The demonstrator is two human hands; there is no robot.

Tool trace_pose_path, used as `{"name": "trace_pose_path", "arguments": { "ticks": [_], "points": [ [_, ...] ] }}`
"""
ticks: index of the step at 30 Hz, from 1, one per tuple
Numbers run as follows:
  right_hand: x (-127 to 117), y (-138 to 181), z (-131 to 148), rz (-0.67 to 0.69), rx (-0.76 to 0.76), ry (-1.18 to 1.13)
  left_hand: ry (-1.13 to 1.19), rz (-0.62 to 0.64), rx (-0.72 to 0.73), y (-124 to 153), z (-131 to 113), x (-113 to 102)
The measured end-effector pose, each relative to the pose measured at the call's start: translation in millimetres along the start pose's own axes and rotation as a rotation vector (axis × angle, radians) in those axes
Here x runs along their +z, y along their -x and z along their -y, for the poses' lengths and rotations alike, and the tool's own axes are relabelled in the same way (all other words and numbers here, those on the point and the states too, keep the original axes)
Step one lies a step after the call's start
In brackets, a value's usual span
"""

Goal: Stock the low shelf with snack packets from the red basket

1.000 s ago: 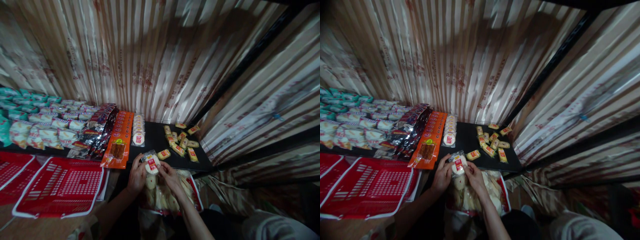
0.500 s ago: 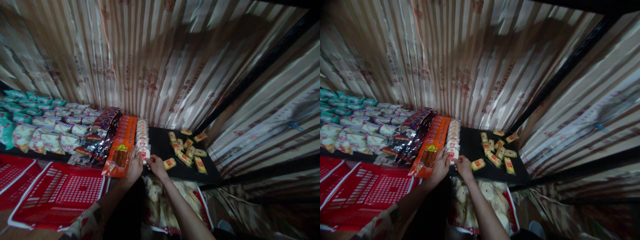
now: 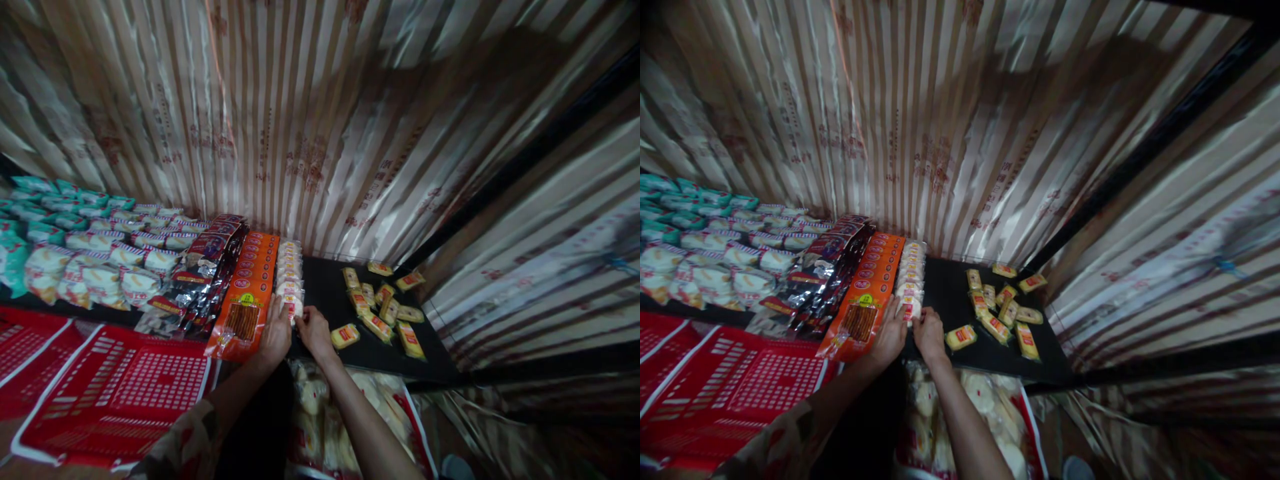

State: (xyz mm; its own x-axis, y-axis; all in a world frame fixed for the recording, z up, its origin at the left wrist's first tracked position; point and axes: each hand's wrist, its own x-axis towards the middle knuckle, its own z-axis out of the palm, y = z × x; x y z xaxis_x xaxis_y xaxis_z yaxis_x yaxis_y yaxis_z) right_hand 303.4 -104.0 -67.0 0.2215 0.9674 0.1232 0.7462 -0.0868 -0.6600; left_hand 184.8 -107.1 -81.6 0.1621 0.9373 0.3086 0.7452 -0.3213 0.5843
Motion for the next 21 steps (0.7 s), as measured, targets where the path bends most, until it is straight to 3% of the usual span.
{"name": "trace_pose_path", "arguments": {
  "ticks": [4,12,17,21],
  "points": [
    [3.5,1.9,-2.1,-0.079,-0.060,0.085,-0.032,0.020,0.017,-0.8,-1.5,0.8],
    [0.2,11.9,-1.7,-0.055,-0.086,0.045,-0.080,0.021,0.001,0.5,-4.1,2.1],
    [-14.3,43.9,-8.0,-0.043,-0.125,-0.083,-0.054,0.003,0.059,7.5,-6.7,-7.0],
    [-27.9,85.8,-24.3,0.013,-0.185,-0.109,0.020,0.018,0.138,26.8,-26.2,-17.2]
  ]
}}
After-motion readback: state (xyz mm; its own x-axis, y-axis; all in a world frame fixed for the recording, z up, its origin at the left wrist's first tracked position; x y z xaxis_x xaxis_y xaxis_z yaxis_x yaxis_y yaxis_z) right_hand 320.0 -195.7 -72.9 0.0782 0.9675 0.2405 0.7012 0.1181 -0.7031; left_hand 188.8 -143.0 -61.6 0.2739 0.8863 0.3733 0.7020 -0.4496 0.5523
